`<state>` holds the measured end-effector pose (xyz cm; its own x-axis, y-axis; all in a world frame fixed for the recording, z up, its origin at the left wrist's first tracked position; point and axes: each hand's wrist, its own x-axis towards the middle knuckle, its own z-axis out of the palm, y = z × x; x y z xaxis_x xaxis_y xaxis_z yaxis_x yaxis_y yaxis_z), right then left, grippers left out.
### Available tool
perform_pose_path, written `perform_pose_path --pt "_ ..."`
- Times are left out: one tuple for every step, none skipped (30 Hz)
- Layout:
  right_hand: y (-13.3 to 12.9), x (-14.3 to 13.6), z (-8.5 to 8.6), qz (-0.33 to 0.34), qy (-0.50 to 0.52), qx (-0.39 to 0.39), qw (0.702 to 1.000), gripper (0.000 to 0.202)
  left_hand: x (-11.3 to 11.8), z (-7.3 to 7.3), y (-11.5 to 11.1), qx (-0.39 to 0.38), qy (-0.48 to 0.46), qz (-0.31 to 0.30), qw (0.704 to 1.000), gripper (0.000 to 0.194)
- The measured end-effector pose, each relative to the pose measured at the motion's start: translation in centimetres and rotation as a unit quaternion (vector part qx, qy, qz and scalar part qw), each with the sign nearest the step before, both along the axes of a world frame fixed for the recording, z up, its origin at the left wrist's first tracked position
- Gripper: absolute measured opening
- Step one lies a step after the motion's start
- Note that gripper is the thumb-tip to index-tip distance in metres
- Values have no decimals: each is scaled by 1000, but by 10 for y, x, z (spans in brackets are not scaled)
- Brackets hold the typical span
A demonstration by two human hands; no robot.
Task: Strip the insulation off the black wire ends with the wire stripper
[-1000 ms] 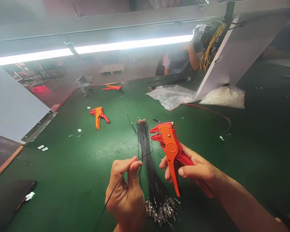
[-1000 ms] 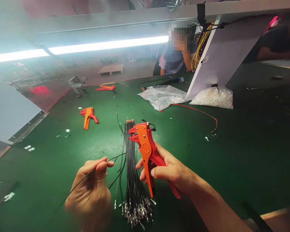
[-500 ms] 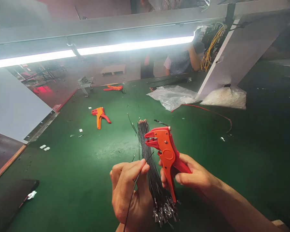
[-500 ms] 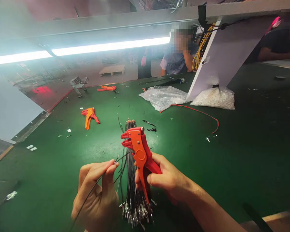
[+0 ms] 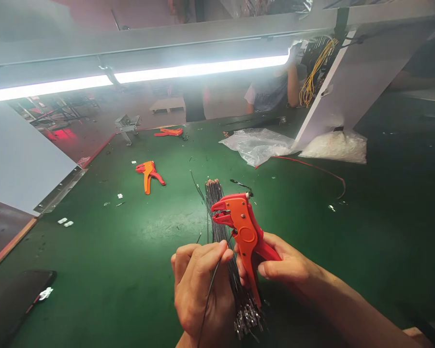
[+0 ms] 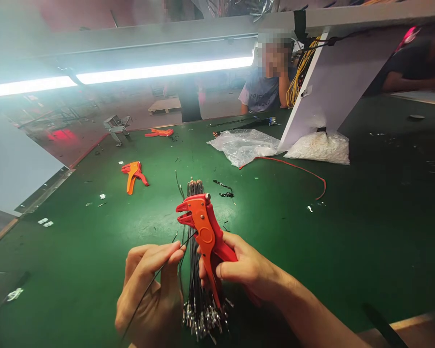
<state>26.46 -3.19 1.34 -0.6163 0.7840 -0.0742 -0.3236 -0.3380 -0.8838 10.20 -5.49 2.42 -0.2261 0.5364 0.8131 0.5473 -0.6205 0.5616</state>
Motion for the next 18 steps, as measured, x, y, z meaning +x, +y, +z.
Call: perform_pose_path --pt "0 0 -1 1 1 1 1000 26 1 1 0 2 5 4 1000 22" --pt "0 0 -1 2 4 0 1000 27 1 1 0 2 9 9 1000 22" --pt "0 0 -2 4 7 -2 1000 28 2 1 0 -1 11 11 1000 21" --pt "0 0 -2 7 11 -5 1000 30 2 1 0 -7 9 13 1000 22" --pt "0 1 -3 9 15 -10 1000 33 2 1 -1 -12 7 13 1000 22" --pt "0 1 -3 12 16 -13 1000 33 2 1 -1 -17 4 12 1000 22" --pt "0 1 -4 14 17 -13 1000 33 2 1 -1 -19 2 11 1000 22" --pt "0 0 -4 15 20 -10 1000 31 2 0 -1 -19 3 11 1000 23" --pt "0 0 -4 17 22 -6 1000 30 2 0 -1 -17 9 12 1000 22" --pt "0 0 -3 16 23 -1 1000 28 2 0 -1 -13 16 13 1000 22" --pt "0 -1 -3 13 22 2 1000 28 2 0 -1 -8 24 16 1000 21" --pt "-1 -1 -2 12 22 3 1000 30 1 0 -1 -3 32 17 999 21" --pt "-1 -2 -1 10 20 1 1000 33 1 0 -1 1 41 18 999 21" --pt "-1 -2 0 6 18 0 1000 35 0 0 -1 3 47 18 999 20" --pt "-1 -3 1 2 17 -2 1000 37 -1 -1 -1 1 53 18 998 20" --pt "-2 -4 1 1 18 -2 1000 38 -2 -1 -1 -2 60 16 998 20" --pt "-2 -5 1 1 19 -1 1000 38 -2 -2 -2 -4 68 14 998 20" --pt "-3 -6 1 -4 18 -1 1000 38 -3 -3 -2 -3 73 12 997 20"
